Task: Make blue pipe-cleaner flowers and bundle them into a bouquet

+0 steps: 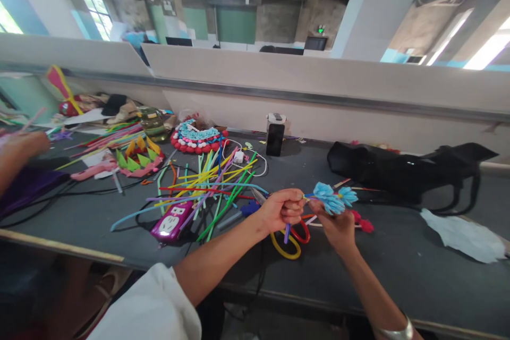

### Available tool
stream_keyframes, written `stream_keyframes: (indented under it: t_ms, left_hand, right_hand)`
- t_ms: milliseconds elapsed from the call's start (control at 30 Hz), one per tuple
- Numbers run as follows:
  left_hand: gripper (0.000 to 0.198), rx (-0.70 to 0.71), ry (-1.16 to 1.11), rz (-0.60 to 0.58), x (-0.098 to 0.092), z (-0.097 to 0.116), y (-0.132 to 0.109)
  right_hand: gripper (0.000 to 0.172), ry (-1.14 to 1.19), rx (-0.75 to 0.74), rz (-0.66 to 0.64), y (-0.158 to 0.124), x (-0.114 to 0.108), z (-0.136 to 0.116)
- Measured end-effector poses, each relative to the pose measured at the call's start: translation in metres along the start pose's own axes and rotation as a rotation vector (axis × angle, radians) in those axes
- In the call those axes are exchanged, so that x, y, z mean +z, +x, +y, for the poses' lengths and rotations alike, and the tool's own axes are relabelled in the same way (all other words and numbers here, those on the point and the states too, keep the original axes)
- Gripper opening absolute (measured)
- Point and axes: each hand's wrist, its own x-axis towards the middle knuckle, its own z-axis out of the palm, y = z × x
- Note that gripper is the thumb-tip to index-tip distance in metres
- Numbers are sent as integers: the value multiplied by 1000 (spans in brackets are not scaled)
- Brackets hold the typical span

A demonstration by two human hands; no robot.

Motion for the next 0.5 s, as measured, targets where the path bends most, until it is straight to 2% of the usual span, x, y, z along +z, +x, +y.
stream_keyframes:
  t_ms: [167, 333, 500]
  left_hand:
    - [16, -84, 66, -60, -3, 3, 1]
    - [20, -33, 162, -52, 0, 6, -2]
    - [24, -23, 269, -26, 4, 4, -3]
  right_hand:
    - [18, 44, 5, -18, 2, 0, 6]
    - [18, 69, -3, -71, -4, 2, 6]
    - [17, 29, -49, -52, 0, 1, 16]
